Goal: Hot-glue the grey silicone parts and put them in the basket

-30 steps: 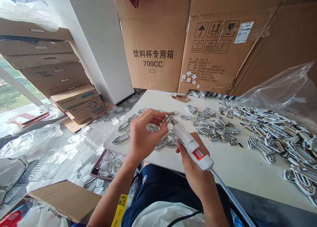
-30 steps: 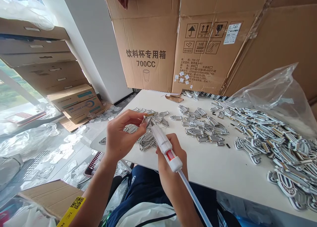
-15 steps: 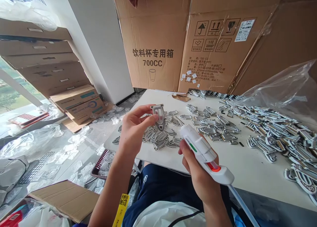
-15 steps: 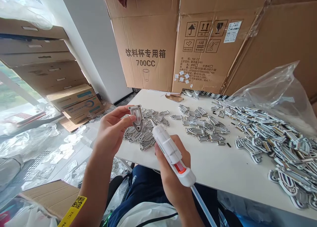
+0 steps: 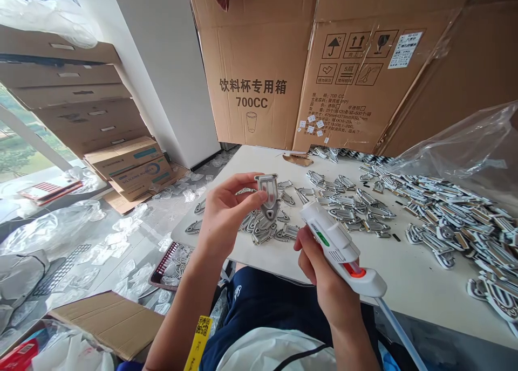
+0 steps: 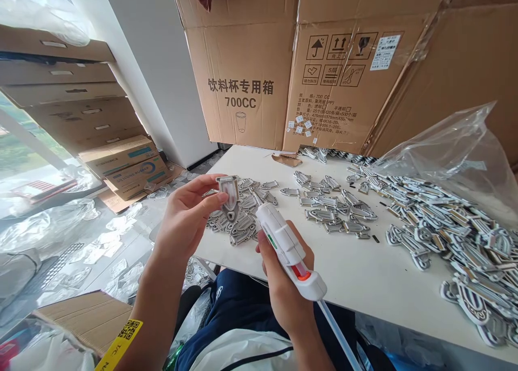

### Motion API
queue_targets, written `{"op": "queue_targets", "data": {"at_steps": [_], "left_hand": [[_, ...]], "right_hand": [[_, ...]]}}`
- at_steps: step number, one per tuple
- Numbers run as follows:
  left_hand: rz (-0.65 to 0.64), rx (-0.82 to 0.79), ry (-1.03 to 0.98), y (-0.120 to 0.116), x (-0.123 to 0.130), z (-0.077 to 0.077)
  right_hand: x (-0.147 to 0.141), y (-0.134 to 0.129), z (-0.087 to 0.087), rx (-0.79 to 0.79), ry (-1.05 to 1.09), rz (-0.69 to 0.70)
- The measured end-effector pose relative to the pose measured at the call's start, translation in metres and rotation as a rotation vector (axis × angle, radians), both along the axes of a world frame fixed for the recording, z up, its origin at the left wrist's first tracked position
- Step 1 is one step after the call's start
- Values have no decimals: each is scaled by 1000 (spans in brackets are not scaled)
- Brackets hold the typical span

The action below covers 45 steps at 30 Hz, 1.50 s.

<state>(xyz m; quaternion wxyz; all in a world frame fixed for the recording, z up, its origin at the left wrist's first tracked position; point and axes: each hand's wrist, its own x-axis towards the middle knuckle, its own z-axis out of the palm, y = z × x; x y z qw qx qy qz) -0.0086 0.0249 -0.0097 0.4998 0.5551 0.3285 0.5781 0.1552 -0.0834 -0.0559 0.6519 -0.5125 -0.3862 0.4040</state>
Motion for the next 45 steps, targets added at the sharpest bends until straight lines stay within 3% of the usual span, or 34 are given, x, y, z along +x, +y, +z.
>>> {"op": "queue_targets", "data": {"at_steps": [9,13,16,19,25,33,45], "left_hand": [[13,22,42,2,-3,-1],[109,71,67,8,-6,-2],[253,142,188,19,-16,-3],[325,179,439,33,-32,-8],[310,132,799,62,-50,-25],[253,-1,828,86,-30,-56],[129,28,1072,66,-34,-38]], "right_hand": [[3,6,-7,47,77,-38],[8,11,-9,49,105,-28],[13,16,-10,37,84,-39],[18,19,-12,31,64,-25],[21,22,-15,44,67,-25],[24,20,-16,15,47,-4],[26,20,-16,15,61,-18]]}}
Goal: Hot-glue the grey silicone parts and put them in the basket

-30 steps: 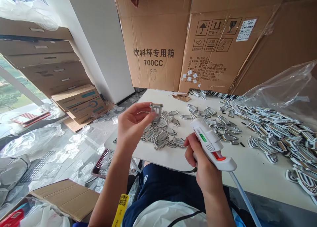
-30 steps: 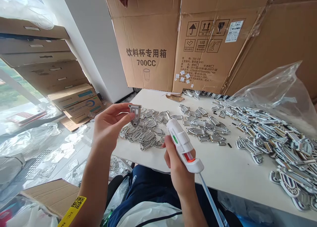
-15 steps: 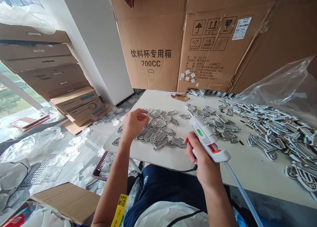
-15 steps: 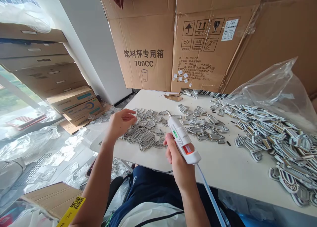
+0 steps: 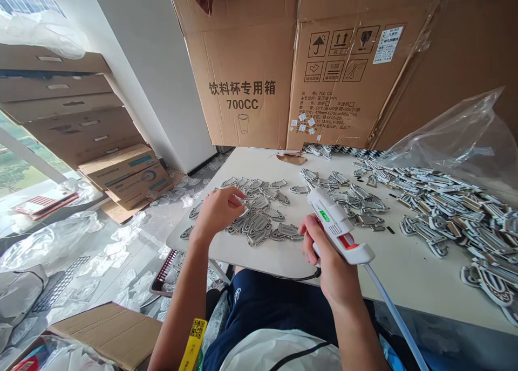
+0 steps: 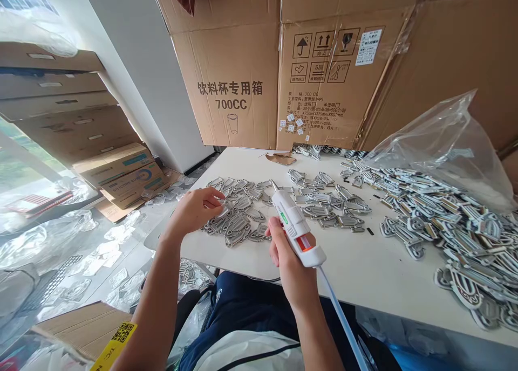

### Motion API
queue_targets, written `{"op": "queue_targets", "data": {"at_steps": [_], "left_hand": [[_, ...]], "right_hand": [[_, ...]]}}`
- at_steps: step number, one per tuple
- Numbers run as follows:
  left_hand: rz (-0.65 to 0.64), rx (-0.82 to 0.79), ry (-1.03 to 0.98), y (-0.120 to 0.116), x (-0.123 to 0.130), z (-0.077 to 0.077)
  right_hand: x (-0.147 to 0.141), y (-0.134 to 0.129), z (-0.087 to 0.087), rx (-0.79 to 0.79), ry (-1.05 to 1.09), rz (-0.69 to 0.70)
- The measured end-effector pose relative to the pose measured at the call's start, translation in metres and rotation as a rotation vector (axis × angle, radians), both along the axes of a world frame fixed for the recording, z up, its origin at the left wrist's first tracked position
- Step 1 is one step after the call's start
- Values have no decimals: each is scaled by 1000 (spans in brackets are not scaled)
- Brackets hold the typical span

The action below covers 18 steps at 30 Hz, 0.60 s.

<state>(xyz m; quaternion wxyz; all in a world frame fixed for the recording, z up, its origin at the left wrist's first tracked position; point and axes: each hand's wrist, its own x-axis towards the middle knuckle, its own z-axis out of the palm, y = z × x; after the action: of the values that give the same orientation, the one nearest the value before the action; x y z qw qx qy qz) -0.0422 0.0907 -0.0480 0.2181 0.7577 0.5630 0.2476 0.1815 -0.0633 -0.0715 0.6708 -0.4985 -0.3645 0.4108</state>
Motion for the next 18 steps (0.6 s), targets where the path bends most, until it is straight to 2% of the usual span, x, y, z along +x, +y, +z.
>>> {"op": "queue_targets", "data": {"at_steps": [7,13,16,18], "left_hand": [[-1,60,111,-5,2,3],[-7,137,98,-19,12,12],[-60,135,75,-17,23,14],[-165,106,112,-7,37,16]], "right_hand": [[0,1,-1,20,15,5],[1,4,5,165,178,-163],[3,6,10,212,253,-208],[4,8,12,207,275,-202]]}}
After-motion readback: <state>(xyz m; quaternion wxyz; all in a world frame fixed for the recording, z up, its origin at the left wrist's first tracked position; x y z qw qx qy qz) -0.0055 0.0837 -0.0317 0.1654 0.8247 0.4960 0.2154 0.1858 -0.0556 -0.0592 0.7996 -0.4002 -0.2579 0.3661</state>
